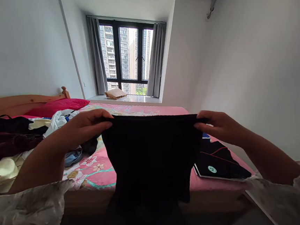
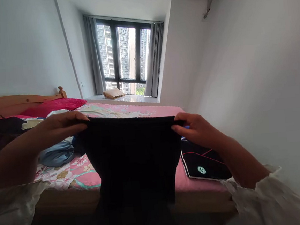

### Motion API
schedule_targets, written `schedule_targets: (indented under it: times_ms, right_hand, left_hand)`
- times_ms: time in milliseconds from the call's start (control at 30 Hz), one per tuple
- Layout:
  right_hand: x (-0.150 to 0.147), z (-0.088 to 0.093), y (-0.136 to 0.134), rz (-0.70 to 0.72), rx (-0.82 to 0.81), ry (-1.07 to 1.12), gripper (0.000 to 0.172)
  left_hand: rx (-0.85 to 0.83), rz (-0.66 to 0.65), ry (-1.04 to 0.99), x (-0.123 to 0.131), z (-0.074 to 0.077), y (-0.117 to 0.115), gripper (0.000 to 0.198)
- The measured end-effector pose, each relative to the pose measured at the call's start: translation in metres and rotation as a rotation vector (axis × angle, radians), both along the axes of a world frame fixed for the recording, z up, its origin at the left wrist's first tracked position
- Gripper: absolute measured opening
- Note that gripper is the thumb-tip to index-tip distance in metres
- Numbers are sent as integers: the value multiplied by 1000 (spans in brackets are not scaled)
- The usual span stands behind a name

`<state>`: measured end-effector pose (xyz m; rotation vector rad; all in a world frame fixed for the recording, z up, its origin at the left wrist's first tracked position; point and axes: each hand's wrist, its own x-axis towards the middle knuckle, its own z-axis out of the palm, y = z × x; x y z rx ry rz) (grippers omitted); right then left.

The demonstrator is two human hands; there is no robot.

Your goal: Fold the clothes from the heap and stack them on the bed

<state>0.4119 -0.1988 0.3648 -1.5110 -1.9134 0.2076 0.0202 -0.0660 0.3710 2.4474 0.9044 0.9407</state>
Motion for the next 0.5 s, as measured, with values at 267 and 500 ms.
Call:
schedule_targets:
  times_ms: [267, 500]
  right_hand:
    - [3, 20, 6, 93, 147, 130, 17]
    - [4, 21, 8, 48, 86, -66, 10]
  left_hand:
    - [-41, -77, -112, 8, 31, 4, 46]
    - [-194, -38, 8, 9, 30, 7, 33]
